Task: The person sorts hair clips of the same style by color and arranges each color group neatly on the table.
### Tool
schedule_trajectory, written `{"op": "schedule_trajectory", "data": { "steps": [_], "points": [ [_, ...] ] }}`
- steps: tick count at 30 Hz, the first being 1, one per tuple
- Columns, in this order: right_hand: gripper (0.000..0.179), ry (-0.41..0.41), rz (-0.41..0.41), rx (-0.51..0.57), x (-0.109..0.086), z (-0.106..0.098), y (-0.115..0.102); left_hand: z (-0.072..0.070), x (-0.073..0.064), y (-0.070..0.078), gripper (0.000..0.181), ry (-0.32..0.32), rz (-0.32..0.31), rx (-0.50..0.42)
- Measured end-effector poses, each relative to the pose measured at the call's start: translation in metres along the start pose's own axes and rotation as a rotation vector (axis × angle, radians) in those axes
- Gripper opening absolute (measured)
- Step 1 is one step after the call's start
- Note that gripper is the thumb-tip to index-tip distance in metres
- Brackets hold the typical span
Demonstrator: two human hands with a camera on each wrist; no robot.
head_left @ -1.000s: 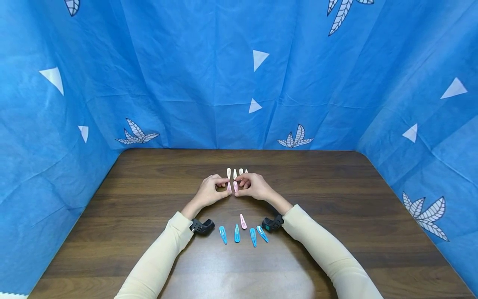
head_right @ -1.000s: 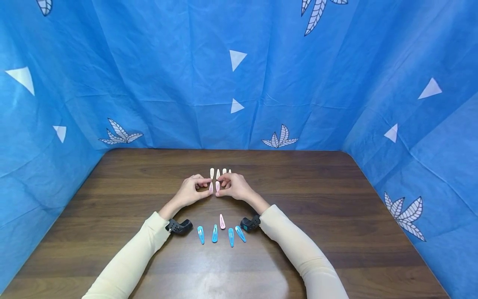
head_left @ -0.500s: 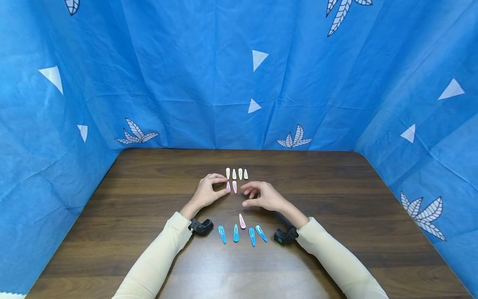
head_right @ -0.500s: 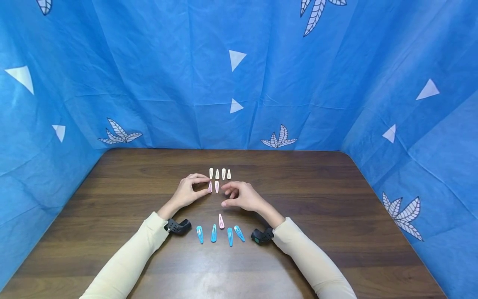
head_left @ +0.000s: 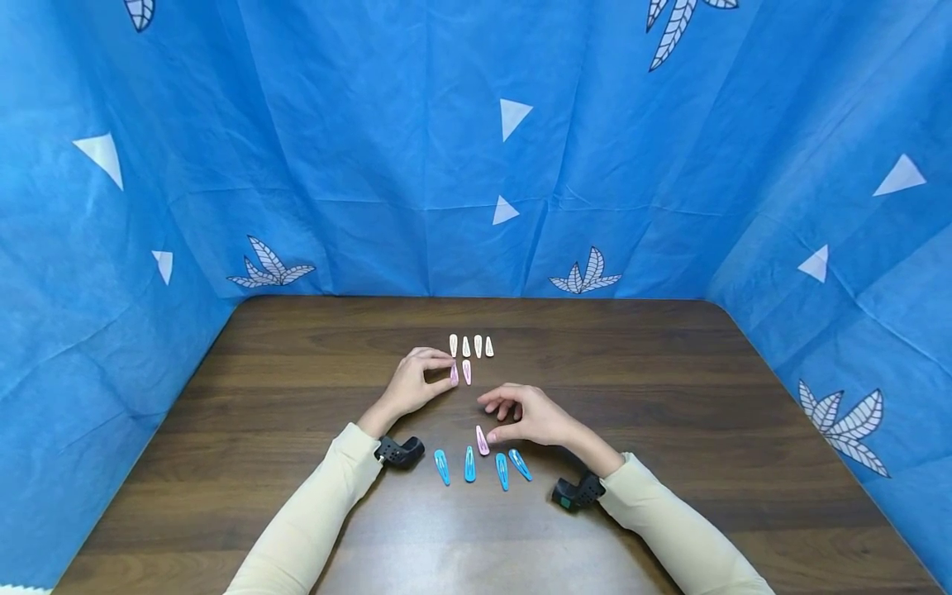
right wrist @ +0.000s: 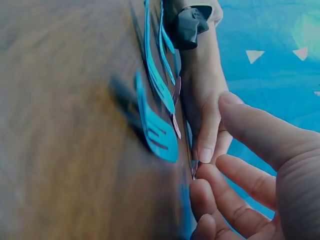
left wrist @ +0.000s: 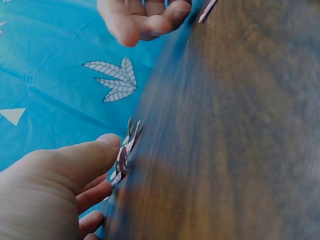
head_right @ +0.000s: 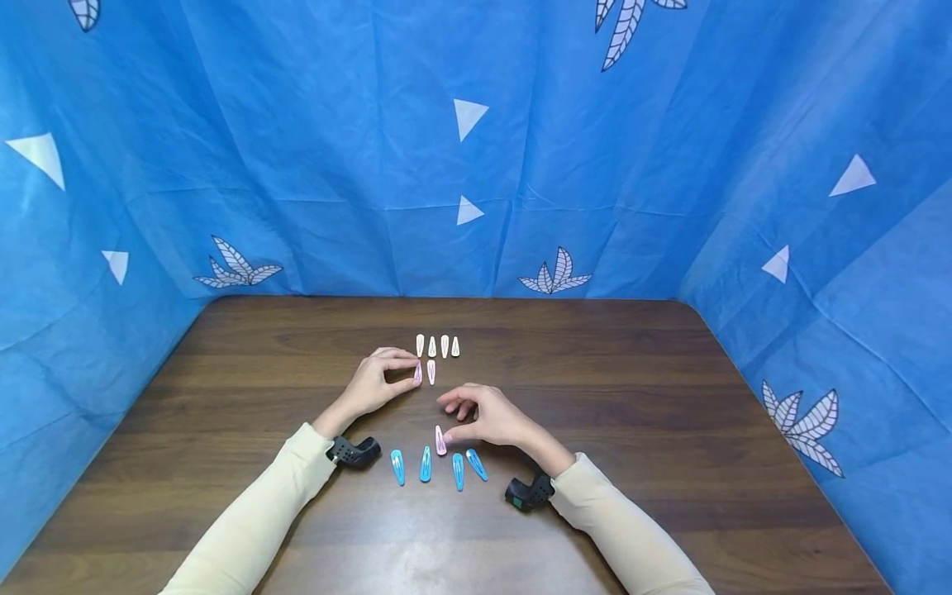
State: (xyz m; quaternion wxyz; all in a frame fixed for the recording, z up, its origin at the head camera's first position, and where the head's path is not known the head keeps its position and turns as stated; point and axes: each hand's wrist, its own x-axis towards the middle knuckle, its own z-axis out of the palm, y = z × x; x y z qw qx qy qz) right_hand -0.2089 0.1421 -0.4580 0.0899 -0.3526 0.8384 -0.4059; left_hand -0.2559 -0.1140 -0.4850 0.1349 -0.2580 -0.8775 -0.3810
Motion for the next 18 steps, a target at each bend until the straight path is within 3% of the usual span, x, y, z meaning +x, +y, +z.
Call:
{"op": "schedule_trajectory", "data": {
  "steps": [18],
  "points": [
    [0.054,-0.025,-0.022,-0.06,-0.0033,0.0059,0.0053,0.0026,-0.0004,-0.0029,0.032,-0.019,0.019,0.029]
  ]
}}
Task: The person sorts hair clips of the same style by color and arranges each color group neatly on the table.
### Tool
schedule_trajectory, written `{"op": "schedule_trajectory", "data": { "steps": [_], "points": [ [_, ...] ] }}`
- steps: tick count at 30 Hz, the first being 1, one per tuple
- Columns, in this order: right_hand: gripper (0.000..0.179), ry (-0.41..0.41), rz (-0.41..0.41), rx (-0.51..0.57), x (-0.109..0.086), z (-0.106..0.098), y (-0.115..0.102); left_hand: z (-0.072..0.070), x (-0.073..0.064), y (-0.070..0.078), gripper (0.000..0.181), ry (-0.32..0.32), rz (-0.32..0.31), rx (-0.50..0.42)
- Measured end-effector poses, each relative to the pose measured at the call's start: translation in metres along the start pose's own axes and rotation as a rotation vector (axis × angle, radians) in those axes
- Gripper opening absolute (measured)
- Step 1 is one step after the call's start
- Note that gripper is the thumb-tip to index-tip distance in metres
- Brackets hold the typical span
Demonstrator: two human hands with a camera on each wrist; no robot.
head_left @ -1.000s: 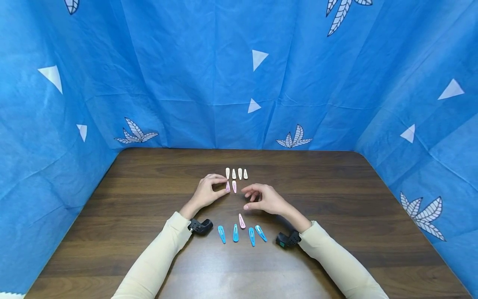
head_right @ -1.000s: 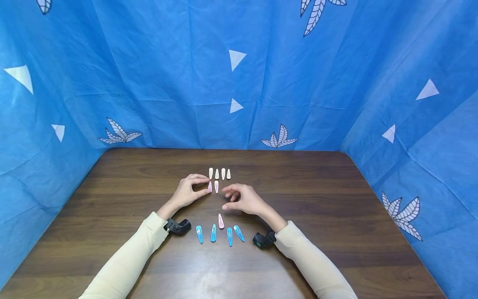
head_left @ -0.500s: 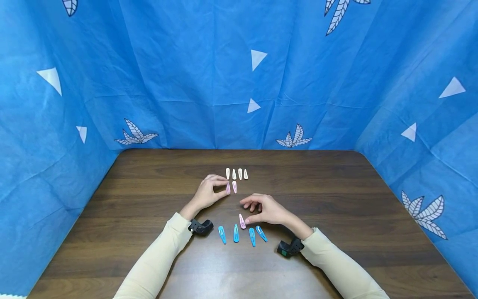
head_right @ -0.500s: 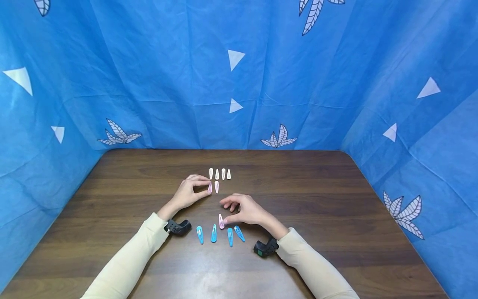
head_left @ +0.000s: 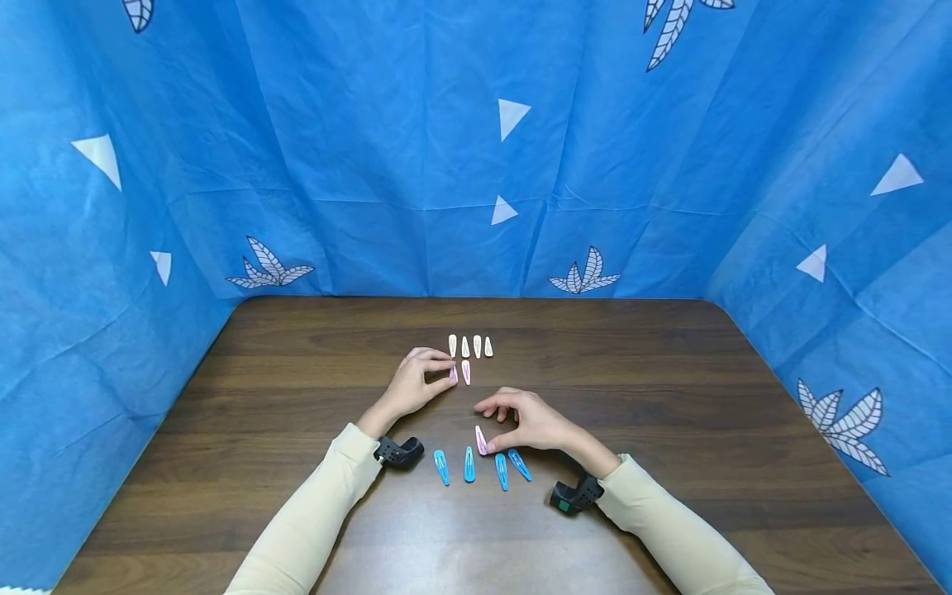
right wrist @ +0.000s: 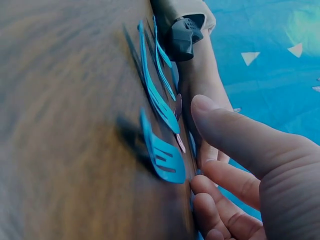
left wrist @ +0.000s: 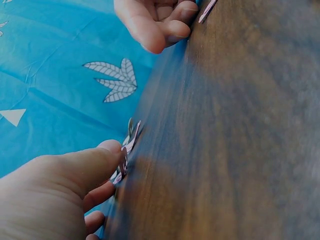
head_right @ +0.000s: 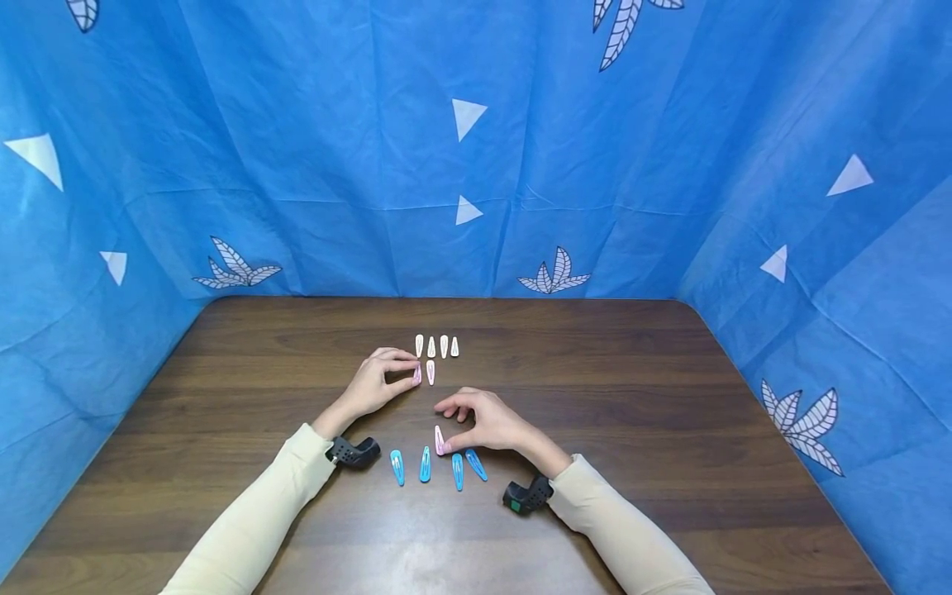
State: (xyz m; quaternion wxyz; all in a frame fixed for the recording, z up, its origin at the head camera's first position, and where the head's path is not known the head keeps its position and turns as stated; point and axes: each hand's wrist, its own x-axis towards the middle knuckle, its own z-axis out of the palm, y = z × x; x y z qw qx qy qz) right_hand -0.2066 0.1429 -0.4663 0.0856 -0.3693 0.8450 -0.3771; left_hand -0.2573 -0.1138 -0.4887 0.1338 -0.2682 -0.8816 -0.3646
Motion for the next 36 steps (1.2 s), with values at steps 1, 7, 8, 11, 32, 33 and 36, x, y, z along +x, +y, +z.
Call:
{"op": "schedule_trajectory", "data": {
  "steps": [1,7,8,11,32,33,36],
  "points": [
    [0.054,-0.001,-0.001,-0.002,0.0,0.0,0.0,0.0,0.0,0.0,0.032,0.0,-0.001,0.003],
    [0.055,-0.001,-0.002,-0.012,0.0,0.002,0.001,0.0,0.0,0.0,0.031,-0.008,-0.01,0.001],
    [0.055,-0.001,-0.001,-0.016,0.0,0.002,0.0,0.0,0.0,0.0,0.031,-0.008,-0.011,-0.001],
    [0.055,0.0,0.005,-0.029,0.001,0.002,-0.001,0.0,0.0,0.0,0.031,-0.007,-0.008,0.002],
    [0.048,0.01,0.008,-0.112,0.0,0.007,-0.009,-0.003,0.0,0.004,0.031,-0.017,-0.019,-0.016],
    [0.048,0.013,0.007,-0.117,0.0,0.007,-0.01,-0.003,0.0,0.004,0.031,-0.016,-0.019,-0.019],
    [0.047,0.016,0.004,-0.13,0.0,0.007,-0.011,-0.003,0.001,0.004,0.031,-0.018,-0.021,-0.017]
  ]
}}
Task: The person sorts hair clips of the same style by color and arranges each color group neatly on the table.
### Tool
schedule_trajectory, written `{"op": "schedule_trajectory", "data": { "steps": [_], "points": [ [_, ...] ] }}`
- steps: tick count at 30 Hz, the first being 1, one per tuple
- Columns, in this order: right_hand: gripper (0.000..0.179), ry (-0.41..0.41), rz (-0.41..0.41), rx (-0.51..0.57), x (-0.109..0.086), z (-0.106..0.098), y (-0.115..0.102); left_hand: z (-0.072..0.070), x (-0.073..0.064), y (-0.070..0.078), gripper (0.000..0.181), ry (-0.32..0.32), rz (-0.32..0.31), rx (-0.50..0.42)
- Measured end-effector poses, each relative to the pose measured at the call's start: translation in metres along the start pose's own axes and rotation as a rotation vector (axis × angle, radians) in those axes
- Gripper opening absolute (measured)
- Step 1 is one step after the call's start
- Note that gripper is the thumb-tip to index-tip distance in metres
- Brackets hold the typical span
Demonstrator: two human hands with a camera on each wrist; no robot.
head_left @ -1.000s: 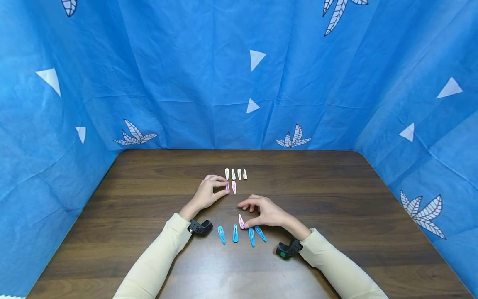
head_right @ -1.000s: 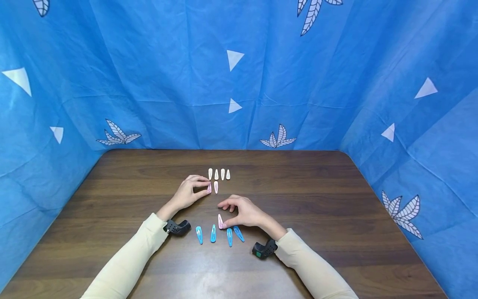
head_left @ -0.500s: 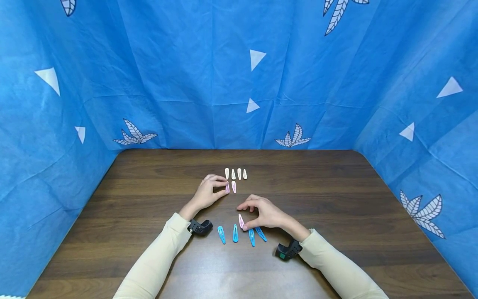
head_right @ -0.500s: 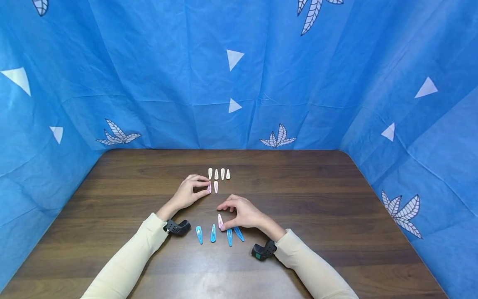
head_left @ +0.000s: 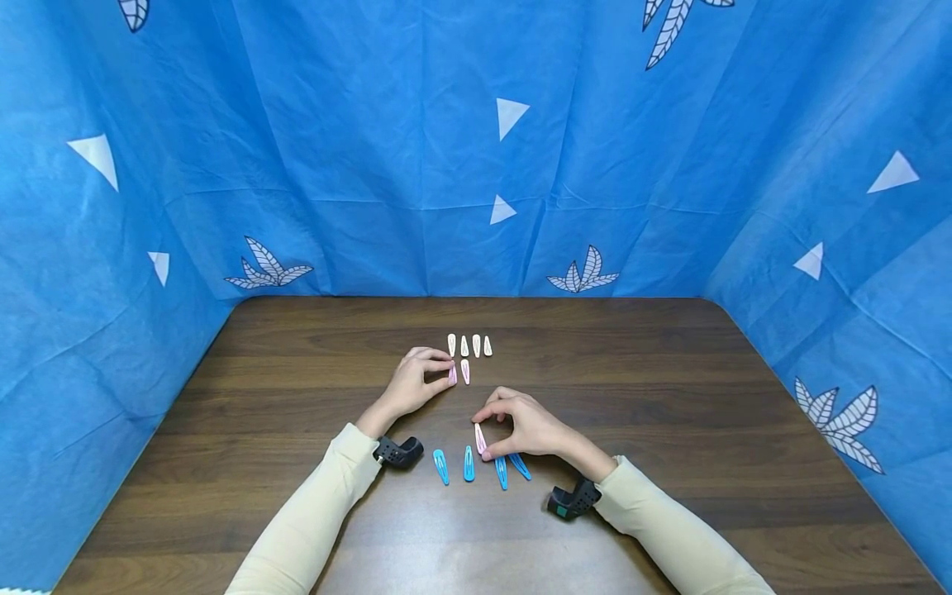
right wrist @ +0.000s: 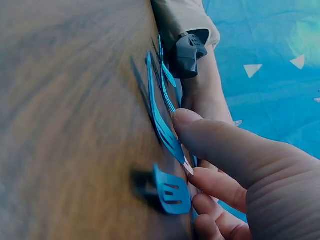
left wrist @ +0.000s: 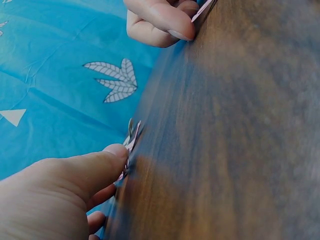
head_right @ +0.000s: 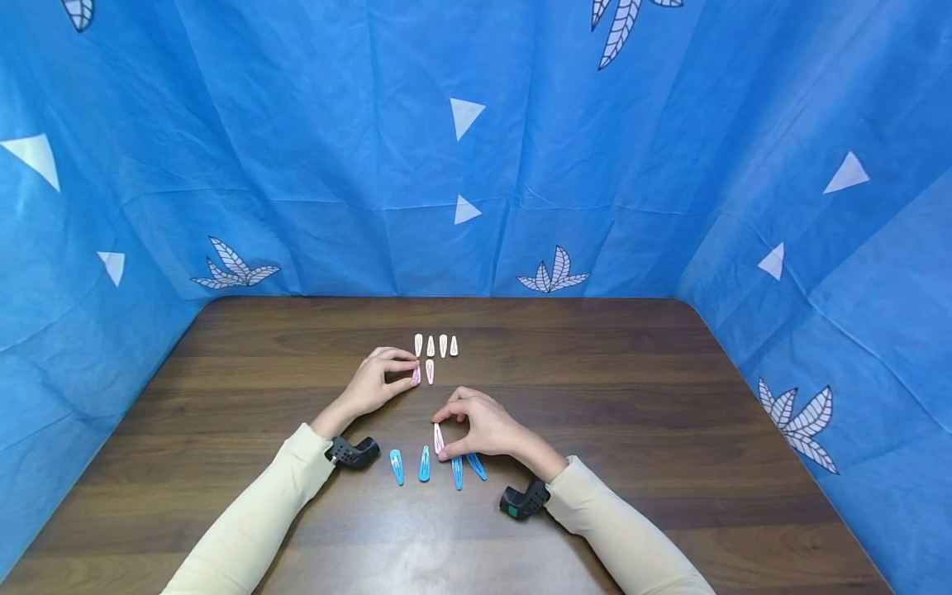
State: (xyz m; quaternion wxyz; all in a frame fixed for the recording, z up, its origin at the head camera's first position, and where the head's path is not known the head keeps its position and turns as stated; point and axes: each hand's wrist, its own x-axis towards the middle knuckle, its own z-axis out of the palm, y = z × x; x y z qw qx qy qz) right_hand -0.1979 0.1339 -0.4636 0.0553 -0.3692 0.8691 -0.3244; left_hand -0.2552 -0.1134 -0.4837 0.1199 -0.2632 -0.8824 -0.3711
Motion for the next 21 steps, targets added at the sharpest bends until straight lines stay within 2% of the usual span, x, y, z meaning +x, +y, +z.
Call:
{"op": "schedule_trajectory", "data": {
  "steps": [7,17,21],
  "points": [
    [0.044,0.001,-0.005,-0.015,0.0001,0.0006,0.0005,0.0006,0.0005,-0.0008,0.032,0.001,-0.006,0.008],
    [0.042,0.008,-0.003,0.041,0.0024,-0.0022,0.0035,0.0008,0.0003,-0.0015,0.032,0.001,-0.006,0.019],
    [0.041,0.008,0.023,0.07,0.0032,-0.0058,0.0036,0.001,0.0,-0.0012,0.032,-0.003,-0.012,0.018]
  ]
}}
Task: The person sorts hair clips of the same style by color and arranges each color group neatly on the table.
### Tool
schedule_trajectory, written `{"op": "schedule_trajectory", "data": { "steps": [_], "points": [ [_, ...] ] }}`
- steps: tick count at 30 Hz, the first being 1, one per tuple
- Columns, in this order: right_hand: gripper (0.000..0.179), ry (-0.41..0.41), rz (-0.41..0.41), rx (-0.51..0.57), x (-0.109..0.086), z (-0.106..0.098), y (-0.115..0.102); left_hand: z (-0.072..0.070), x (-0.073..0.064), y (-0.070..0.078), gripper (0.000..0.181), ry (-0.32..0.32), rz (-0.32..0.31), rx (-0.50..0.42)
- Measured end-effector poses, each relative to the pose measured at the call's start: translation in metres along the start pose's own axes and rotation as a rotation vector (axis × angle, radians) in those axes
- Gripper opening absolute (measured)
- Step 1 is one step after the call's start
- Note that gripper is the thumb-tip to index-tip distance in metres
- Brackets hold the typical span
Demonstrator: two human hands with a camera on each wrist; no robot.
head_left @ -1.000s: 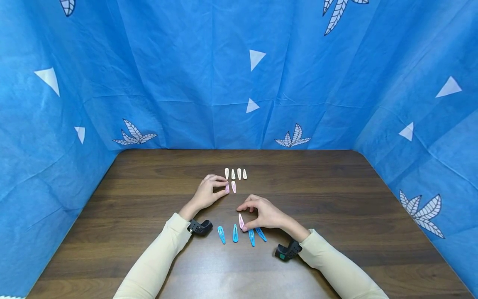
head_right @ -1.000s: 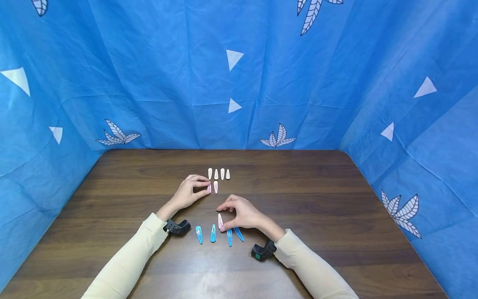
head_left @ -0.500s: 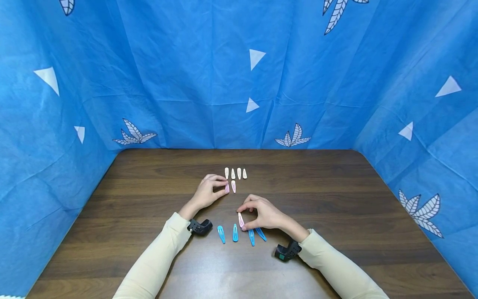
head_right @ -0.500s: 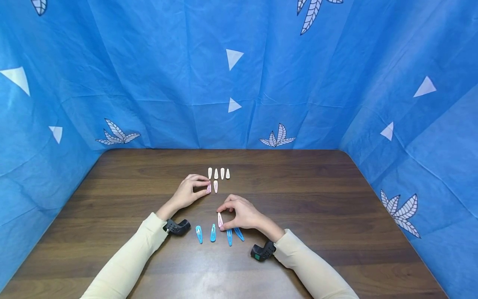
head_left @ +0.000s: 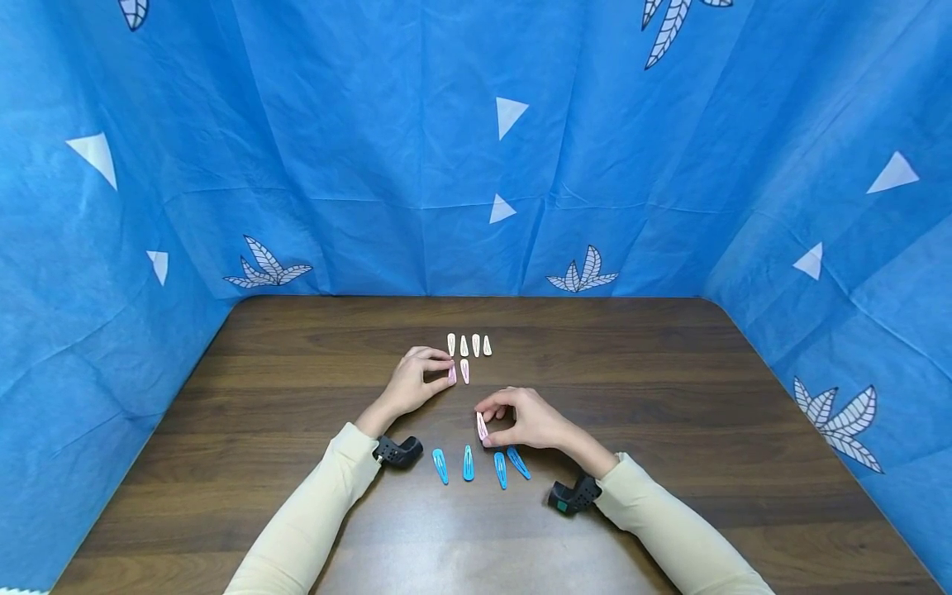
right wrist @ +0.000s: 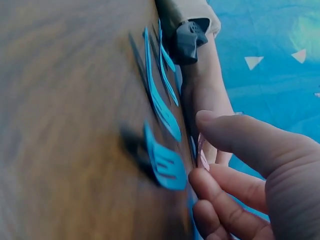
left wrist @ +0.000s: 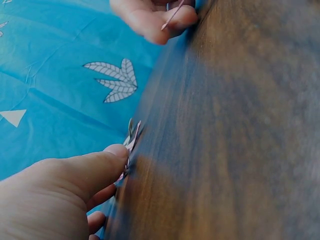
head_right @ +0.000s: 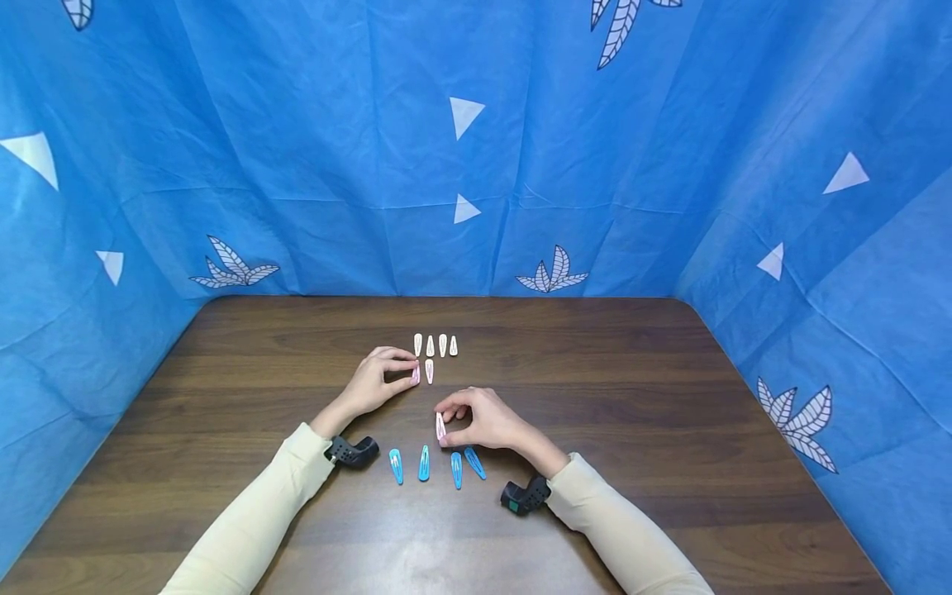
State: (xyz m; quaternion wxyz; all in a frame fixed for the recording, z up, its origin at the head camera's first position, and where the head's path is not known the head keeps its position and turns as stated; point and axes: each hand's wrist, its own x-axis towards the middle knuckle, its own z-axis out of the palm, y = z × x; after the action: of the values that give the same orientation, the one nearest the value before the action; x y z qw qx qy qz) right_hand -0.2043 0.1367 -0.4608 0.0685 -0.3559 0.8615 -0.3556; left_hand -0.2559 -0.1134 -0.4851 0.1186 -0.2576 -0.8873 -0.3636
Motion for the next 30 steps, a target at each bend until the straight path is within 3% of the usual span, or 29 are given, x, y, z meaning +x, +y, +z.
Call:
{"op": "schedule_trajectory", "data": {
  "steps": [6,12,23,30],
  "points": [
    [0.041,0.007,0.026,0.045,0.003,-0.009,-0.003,0.0,0.0,0.0,0.032,0.002,0.001,-0.004],
    [0.043,0.085,0.024,0.044,0.01,-0.017,0.0,0.0,0.0,0.0,0.032,-0.004,-0.011,-0.017],
    [0.043,0.217,0.052,0.061,0.038,-0.024,0.014,0.0,0.0,0.001,0.033,-0.01,-0.021,-0.025],
    [0.044,0.233,0.099,0.035,0.054,-0.023,0.023,0.001,0.001,-0.002,0.033,-0.013,-0.022,-0.011]
  ]
}}
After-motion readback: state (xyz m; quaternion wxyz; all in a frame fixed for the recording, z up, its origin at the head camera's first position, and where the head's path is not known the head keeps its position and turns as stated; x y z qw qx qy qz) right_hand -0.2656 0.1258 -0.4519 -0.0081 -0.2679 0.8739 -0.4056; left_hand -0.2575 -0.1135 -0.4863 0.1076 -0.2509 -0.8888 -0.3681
